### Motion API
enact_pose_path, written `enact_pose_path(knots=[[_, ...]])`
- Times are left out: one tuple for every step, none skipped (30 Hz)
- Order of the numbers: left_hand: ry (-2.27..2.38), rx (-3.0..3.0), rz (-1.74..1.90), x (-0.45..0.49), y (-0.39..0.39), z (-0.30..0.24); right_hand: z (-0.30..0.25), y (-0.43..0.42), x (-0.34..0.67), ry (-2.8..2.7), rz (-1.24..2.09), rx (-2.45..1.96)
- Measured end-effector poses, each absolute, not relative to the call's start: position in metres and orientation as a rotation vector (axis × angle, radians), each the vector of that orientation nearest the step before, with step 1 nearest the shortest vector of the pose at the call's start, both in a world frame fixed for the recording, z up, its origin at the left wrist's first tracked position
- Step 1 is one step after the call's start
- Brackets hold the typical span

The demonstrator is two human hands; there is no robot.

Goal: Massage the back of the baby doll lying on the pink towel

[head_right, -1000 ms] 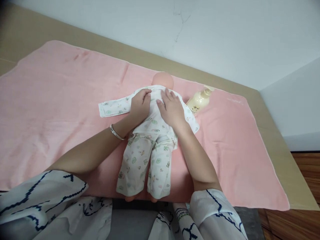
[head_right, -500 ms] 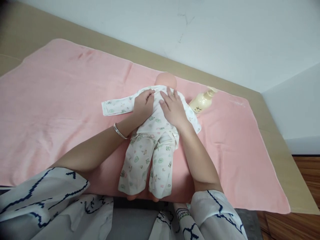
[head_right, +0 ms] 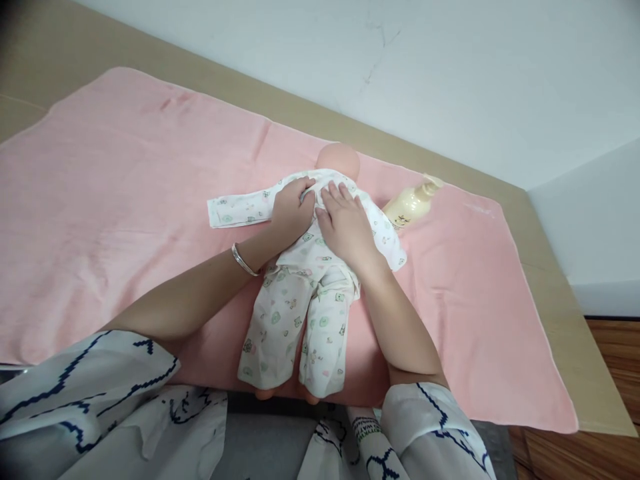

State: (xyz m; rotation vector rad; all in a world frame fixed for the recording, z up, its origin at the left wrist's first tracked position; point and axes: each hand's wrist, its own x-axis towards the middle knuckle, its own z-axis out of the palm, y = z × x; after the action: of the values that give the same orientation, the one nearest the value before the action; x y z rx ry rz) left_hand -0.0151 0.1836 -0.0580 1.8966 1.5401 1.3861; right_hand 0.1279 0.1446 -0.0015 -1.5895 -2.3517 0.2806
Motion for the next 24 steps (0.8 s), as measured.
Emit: enact_pose_path(knots=[[1.548,1.904,1.378,-0.015,0.183,-0.058,-0.003,0.15,0.132,-2.312,0.304,-1.619],[1.555,1.908,1.373,-0.015,0.183,-0.058,-0.005,0.154,0.135,-2.274,0.316,-1.645],[1.56,1.91,1.369,-0.015,0.183,-0.058,-0.006,0.157,0.137,-2.246,0.32,-1.666],[1.564,1.913,1.366,-0.015,0.182,-0.057,-0.008,0.159,0.138,-2.227,0.32,-1.684],[1.566,1.92,1.363,-0.015,0.182,-0.057,-0.01,0.16,0.139,-2.213,0.315,-1.703],[1.566,1.93,1.359,-0.014,0.182,-0.058,-0.011,0.16,0.14,-2.2,0.305,-1.725],[1.568,1.941,1.355,-0.014,0.182,-0.058,-0.012,0.159,0.14,-2.188,0.293,-1.744],[1.571,1.954,1.35,-0.014,0.183,-0.059,-0.014,0.159,0.14,-2.177,0.284,-1.757],[1.57,1.973,1.339,-0.014,0.184,-0.06,-0.015,0.159,0.14,-2.169,0.28,-1.763],[1.567,1.998,1.324,-0.014,0.186,-0.06,-0.016,0.159,0.14,-2.163,0.282,-1.761],[1.56,2.028,1.304,-0.013,0.188,-0.061,-0.016,0.159,0.14,-2.158,0.287,-1.756],[1.554,2.061,1.279,-0.013,0.19,-0.061,-0.016,0.159,0.141,-2.155,0.296,-1.751],[1.553,2.094,1.253,-0.013,0.191,-0.061,-0.016,0.16,0.142,-2.148,0.305,-1.75],[1.558,2.128,1.224,-0.012,0.191,-0.06,-0.016,0.161,0.142,-2.138,0.31,-1.749],[1.573,2.164,1.193,-0.012,0.189,-0.057,-0.015,0.162,0.144,-2.126,0.313,-1.748],[1.596,2.2,1.156,-0.011,0.187,-0.054,-0.014,0.163,0.145,-2.111,0.317,-1.744],[1.626,2.237,1.112,-0.011,0.183,-0.05,-0.012,0.164,0.146,-2.096,0.321,-1.742],[1.658,2.273,1.06,-0.01,0.178,-0.045,-0.011,0.165,0.147,-2.079,0.322,-1.744],[1.692,2.308,1.001,-0.009,0.172,-0.04,-0.011,0.166,0.148,-2.063,0.321,-1.752],[1.721,2.341,0.944,-0.008,0.166,-0.035,-0.01,0.167,0.149,-2.055,0.319,-1.761],[1.743,2.371,0.897,-0.006,0.161,-0.03,-0.01,0.167,0.149,-2.053,0.312,-1.768],[1.754,2.4,0.861,-0.005,0.156,-0.026,-0.011,0.167,0.149,-2.058,0.3,-1.769],[1.755,2.425,0.837,-0.004,0.152,-0.023,-0.011,0.166,0.149,-2.066,0.282,-1.767],[1.749,2.443,0.821,-0.003,0.149,-0.021,-0.012,0.166,0.148,-2.078,0.261,-1.762]])
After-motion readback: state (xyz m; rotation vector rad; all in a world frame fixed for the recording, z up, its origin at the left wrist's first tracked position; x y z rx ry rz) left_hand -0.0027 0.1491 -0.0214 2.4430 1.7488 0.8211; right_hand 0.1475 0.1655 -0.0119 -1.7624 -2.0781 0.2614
